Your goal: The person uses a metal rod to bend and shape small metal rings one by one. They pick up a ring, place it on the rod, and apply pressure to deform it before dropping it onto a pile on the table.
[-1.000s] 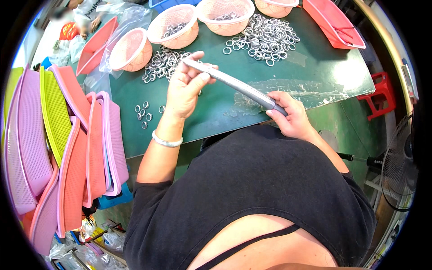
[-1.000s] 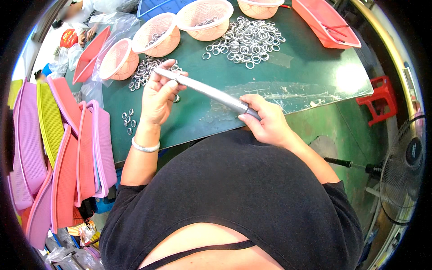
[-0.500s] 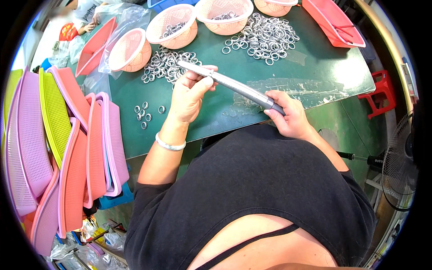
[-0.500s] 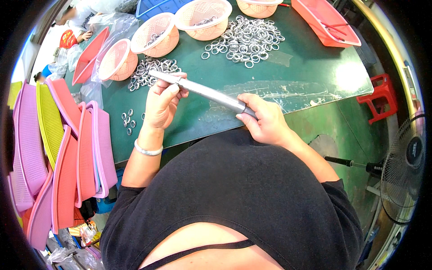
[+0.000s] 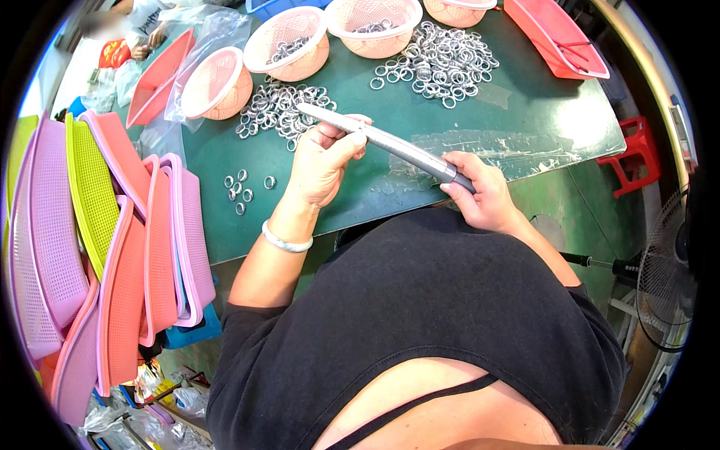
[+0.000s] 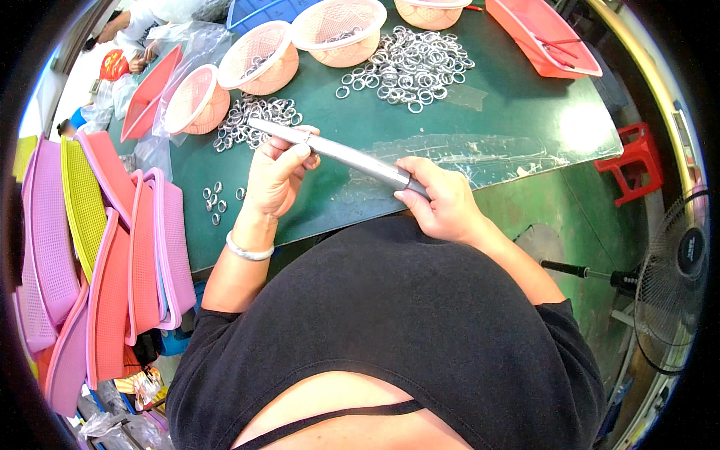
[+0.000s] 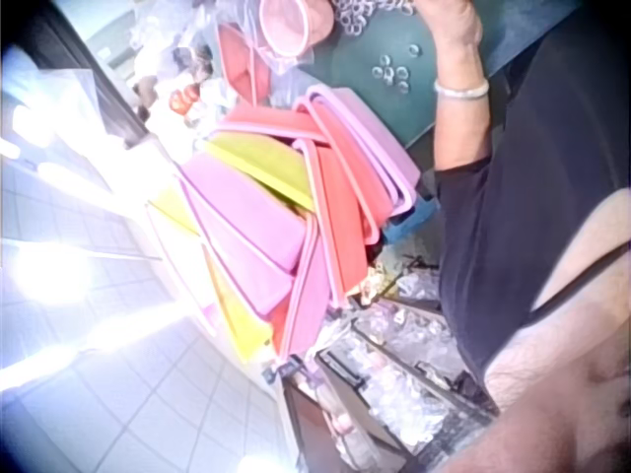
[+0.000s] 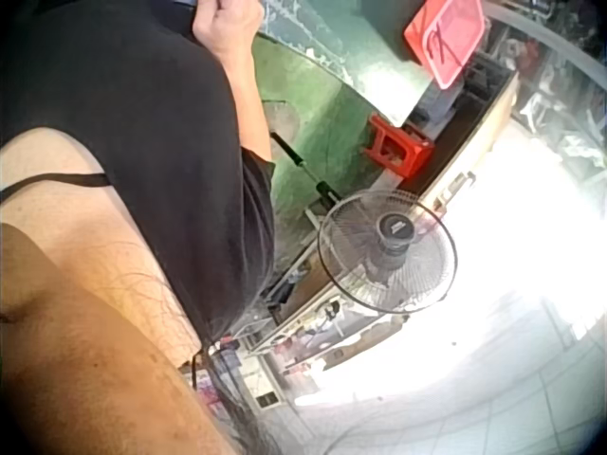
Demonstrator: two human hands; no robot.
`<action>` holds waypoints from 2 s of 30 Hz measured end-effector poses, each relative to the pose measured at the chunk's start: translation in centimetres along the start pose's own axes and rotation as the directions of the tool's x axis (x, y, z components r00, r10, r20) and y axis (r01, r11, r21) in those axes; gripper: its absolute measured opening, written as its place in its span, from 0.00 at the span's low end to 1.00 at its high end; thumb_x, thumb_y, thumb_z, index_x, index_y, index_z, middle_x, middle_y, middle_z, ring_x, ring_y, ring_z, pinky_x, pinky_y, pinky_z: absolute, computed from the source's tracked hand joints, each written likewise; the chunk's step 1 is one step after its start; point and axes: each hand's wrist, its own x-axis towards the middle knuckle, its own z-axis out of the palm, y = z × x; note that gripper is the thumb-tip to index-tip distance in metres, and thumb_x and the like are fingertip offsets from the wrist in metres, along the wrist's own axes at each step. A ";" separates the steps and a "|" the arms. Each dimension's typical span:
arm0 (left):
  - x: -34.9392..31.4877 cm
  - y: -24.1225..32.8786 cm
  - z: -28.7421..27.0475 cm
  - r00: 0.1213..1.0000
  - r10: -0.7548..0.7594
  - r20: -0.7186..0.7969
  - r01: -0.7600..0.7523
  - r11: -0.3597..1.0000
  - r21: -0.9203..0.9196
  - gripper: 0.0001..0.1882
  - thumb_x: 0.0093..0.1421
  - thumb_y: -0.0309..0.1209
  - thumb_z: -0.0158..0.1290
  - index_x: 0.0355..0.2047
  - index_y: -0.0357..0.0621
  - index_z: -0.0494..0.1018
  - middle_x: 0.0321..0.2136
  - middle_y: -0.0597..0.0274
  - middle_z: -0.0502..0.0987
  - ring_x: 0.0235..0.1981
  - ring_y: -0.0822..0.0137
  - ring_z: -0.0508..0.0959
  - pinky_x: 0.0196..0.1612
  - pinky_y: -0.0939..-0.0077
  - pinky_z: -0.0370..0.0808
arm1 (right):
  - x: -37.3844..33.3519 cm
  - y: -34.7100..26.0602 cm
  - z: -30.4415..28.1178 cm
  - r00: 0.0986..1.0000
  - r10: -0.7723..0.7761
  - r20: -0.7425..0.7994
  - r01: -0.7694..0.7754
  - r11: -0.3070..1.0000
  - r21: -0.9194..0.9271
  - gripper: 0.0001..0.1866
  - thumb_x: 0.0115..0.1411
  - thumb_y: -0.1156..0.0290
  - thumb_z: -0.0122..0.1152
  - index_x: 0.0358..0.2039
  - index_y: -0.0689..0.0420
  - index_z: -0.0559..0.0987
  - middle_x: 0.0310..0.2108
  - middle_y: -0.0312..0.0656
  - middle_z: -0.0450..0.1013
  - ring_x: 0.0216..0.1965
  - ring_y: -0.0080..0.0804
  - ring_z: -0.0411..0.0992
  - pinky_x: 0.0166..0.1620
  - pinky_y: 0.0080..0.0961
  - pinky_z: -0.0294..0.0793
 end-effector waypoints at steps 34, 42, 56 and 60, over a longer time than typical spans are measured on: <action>-0.2 3.3 -4.4 0.986 -0.108 0.131 -0.123 0.072 0.990 0.15 0.44 0.22 0.58 0.35 0.38 0.73 0.25 0.59 0.71 0.25 0.69 0.71 0.30 0.77 0.68 | -0.5 1.1 -0.1 0.984 0.180 -0.007 -0.176 0.968 0.176 0.16 0.50 0.78 0.58 0.41 0.63 0.70 0.27 0.44 0.71 0.28 0.31 0.73 0.33 0.22 0.70; 1.0 2.9 -5.5 0.987 0.098 -0.124 -0.062 0.962 0.266 0.08 0.58 0.26 0.49 0.38 0.38 0.70 0.30 0.62 0.75 0.28 0.74 0.74 0.32 0.83 0.71 | -0.7 1.0 -0.4 0.984 0.164 0.068 -0.172 0.976 0.132 0.17 0.50 0.76 0.59 0.41 0.63 0.70 0.30 0.46 0.72 0.29 0.36 0.73 0.34 0.24 0.71; 0.9 0.1 -2.1 0.995 0.058 0.077 -0.052 0.996 -0.073 0.14 0.55 0.24 0.53 0.43 0.36 0.70 0.35 0.58 0.74 0.33 0.70 0.74 0.38 0.80 0.73 | -0.2 0.3 -0.1 0.998 0.054 0.021 -0.055 0.996 0.063 0.18 0.49 0.75 0.61 0.41 0.61 0.70 0.32 0.46 0.72 0.30 0.41 0.73 0.33 0.26 0.71; 0.4 -0.5 -1.3 0.996 0.003 0.087 0.005 0.995 -0.102 0.14 0.55 0.24 0.52 0.43 0.36 0.70 0.36 0.56 0.73 0.35 0.68 0.74 0.40 0.76 0.72 | -0.1 0.3 -0.1 1.000 0.022 0.015 -0.023 1.000 0.020 0.19 0.48 0.75 0.61 0.41 0.61 0.70 0.32 0.46 0.73 0.31 0.42 0.73 0.33 0.27 0.71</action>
